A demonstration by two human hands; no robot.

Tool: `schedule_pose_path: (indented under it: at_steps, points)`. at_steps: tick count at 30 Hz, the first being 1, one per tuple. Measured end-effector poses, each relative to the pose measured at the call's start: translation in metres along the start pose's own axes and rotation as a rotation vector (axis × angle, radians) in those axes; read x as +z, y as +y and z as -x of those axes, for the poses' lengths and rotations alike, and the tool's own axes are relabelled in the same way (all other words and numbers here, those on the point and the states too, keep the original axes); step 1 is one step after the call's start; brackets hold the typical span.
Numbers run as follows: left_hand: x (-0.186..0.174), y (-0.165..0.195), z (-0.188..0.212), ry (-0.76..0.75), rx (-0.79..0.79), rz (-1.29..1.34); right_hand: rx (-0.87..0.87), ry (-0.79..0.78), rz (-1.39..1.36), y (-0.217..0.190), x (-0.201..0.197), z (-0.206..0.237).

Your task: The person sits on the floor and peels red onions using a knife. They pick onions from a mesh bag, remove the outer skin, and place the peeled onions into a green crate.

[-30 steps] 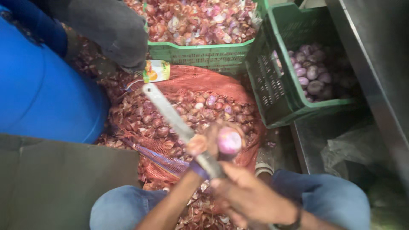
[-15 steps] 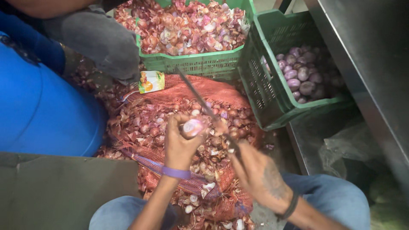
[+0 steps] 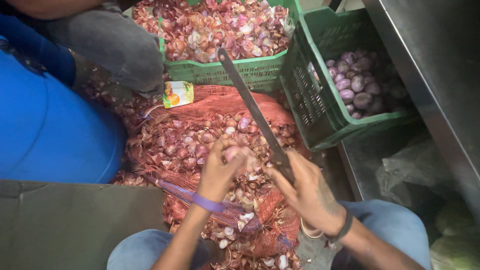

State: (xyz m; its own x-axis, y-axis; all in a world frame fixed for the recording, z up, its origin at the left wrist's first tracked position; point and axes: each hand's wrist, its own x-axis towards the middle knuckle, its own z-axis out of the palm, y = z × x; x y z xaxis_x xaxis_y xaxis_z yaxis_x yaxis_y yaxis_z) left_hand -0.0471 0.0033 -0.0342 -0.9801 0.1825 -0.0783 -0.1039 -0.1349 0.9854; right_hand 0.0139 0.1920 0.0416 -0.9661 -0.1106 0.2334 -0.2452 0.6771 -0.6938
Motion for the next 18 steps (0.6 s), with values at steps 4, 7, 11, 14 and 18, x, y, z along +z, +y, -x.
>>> schedule_pose_path:
  at_steps: [4, 7, 11, 14, 18]
  points:
    - [0.003, -0.005, 0.008, -0.018, -0.313, 0.048, -0.324, -0.007, -0.131, -0.001, 0.003, -0.008]
    - [0.003, -0.007, 0.007, -0.054, -0.049, -0.069, -0.108, -0.154, -0.16, -0.002, 0.007, -0.005]
    - [-0.011, 0.0, -0.003, 0.045, -0.097, 0.217, 0.203, -0.202, -0.437, 0.002, 0.001, -0.005]
    - [-0.018, 0.005, -0.003, -0.136, -0.229, 0.701, 0.135, -0.189, -0.192, 0.003, -0.007, -0.012]
    - [-0.01, 0.004, 0.004, -0.254, -0.279, 0.887, 0.581, -0.374, -0.697, -0.009, -0.01, -0.004]
